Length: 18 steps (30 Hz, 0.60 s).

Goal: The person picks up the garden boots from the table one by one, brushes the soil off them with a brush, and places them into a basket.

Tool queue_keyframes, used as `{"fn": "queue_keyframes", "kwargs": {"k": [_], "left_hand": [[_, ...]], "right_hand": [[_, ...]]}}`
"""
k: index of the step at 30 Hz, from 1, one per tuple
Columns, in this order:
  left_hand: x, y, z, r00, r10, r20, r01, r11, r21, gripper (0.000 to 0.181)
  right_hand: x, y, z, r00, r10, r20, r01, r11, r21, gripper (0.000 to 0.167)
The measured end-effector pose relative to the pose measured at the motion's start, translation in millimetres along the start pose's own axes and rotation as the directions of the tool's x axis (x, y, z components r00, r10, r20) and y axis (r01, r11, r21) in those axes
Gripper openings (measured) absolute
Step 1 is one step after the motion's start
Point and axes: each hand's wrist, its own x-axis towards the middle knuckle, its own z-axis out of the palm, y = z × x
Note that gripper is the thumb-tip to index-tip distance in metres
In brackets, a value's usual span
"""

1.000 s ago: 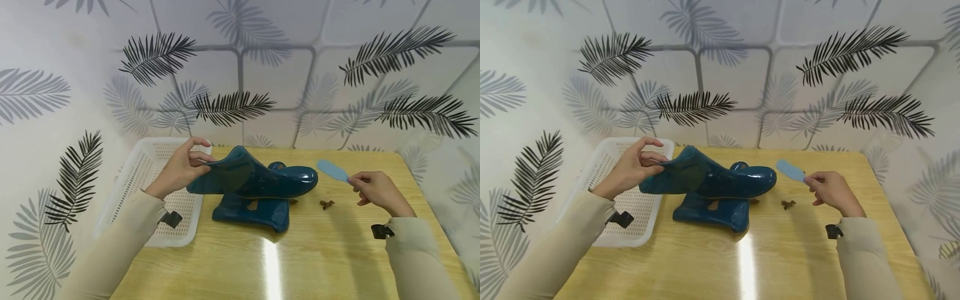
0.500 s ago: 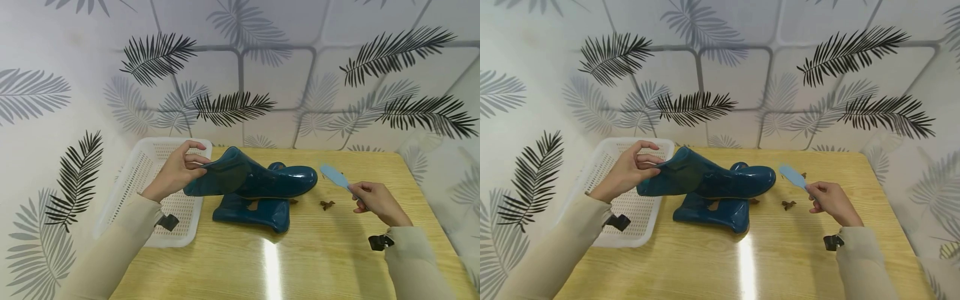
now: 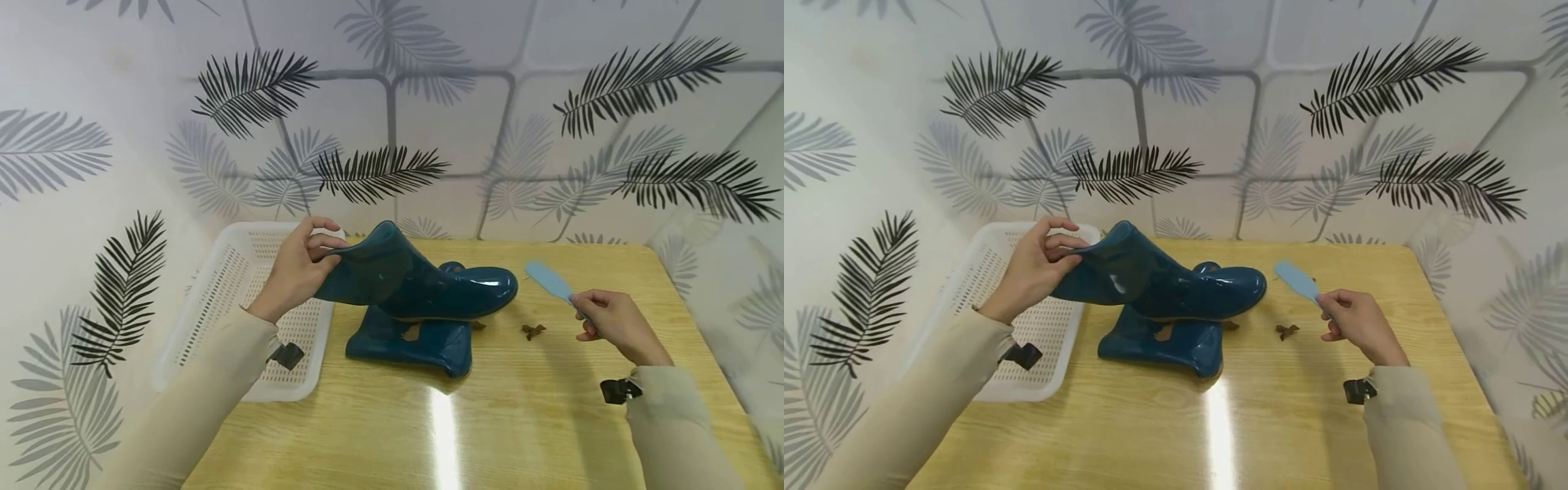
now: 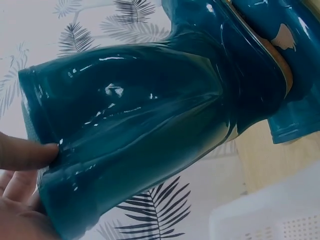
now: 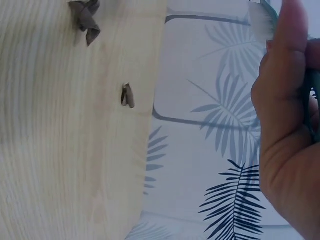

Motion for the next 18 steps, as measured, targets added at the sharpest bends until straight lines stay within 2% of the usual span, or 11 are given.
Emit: {"fn": "queue_keyframes", "kwargs": {"k": [4,7,9,14,18], "left_hand": [[4.1,4.4,4.8,0.997,0.057,-0.056,-0.053,0.997,0.064,0.034],[7.5,9.6,7.8,0.991,0.109,-0.077,-0.102,0.990,0.096,0.033],[10.8,12.5,9.5,0.986,0.146,-0.085,-0.135,0.984,0.120,0.031],[21.8,21.9,13.4,0.965,0.238,-0.106,-0.225,0.966,0.126,0.031],[29.4,28.5,18.5,0.951,0.286,-0.116,-0.276,0.956,0.096,0.030]], "right_hand": [[1.7,-2,4,1.000,-0.017,0.015,0.016,0.999,0.048,0.048],[2.9,1,7,0.999,0.008,0.037,-0.011,0.996,0.084,0.047],[2.1,5,8,0.999,0.028,0.033,-0.031,0.997,0.071,0.046],[-3.4,15,3,0.999,0.039,-0.005,-0.039,0.999,0.029,0.049],[-8.2,14,0,1.000,0.012,-0.005,-0.011,0.997,0.079,0.049]]}}
